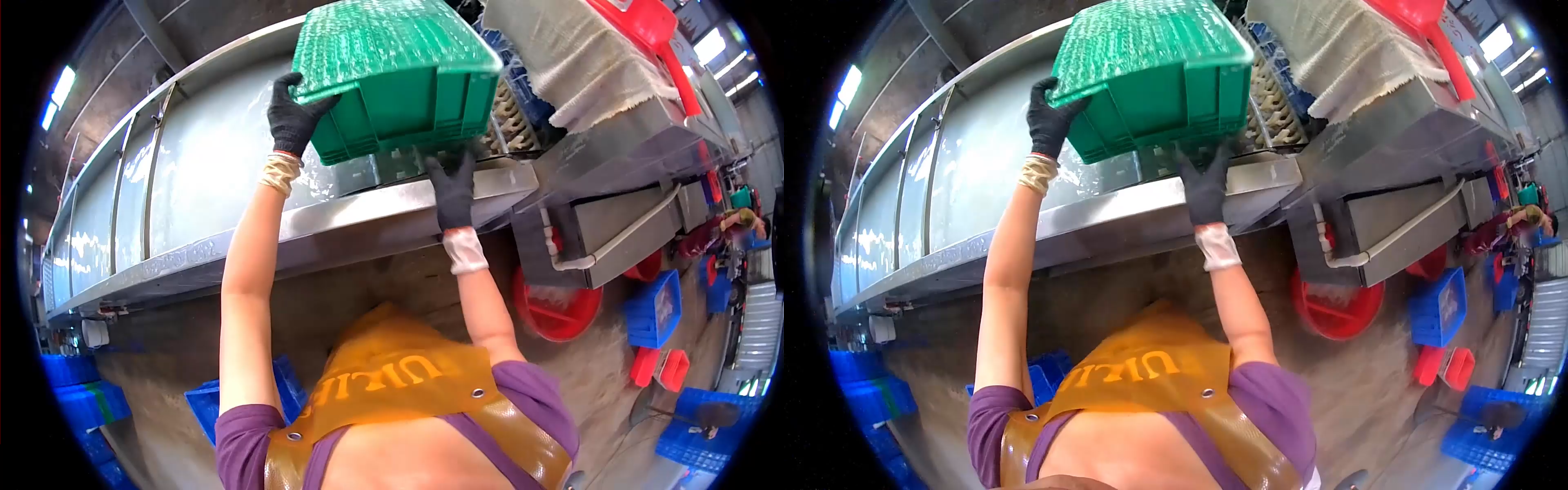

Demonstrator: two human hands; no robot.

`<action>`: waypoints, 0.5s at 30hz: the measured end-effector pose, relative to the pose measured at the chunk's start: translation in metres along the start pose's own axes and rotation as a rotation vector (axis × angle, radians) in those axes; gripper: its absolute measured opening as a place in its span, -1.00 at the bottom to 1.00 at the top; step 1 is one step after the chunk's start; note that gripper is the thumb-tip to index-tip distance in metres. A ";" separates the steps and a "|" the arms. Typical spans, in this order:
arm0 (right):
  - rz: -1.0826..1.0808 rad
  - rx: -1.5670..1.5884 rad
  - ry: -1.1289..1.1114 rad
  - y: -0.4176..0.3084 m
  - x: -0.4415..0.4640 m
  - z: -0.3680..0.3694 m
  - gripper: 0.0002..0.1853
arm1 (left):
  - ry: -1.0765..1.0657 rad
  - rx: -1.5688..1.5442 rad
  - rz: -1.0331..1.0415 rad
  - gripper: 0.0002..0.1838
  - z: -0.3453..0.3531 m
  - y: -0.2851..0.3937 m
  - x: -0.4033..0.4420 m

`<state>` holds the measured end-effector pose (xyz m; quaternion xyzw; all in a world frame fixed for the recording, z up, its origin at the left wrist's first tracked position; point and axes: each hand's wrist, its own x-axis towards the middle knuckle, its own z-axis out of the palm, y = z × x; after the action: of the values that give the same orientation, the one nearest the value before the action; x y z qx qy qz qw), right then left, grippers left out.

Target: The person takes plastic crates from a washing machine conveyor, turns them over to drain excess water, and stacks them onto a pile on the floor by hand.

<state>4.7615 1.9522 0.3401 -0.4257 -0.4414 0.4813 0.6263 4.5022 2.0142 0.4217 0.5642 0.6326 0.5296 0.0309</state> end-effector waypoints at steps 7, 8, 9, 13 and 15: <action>-0.146 -0.474 0.439 -0.072 0.050 0.092 0.29 | 0.221 -0.058 -0.178 -0.42 -0.048 0.029 -0.019; 0.084 -0.504 0.491 -0.084 0.045 0.105 0.32 | 0.291 -0.019 -0.185 -0.44 -0.054 0.033 -0.025; 0.079 -0.493 0.469 -0.084 0.044 0.113 0.32 | 0.334 -0.008 -0.210 -0.44 -0.059 0.031 -0.031; -0.031 -0.537 0.373 -0.037 0.050 0.129 0.22 | 0.423 0.090 -0.308 -0.37 -0.082 0.020 -0.054; -0.324 -0.184 0.307 -0.001 0.065 0.135 0.01 | 0.501 0.164 -0.350 -0.36 -0.090 0.014 -0.059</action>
<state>4.6411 2.0301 0.3841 -0.4729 -0.4455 0.2621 0.7136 4.4760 1.9105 0.4381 0.2997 0.7487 0.5858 -0.0809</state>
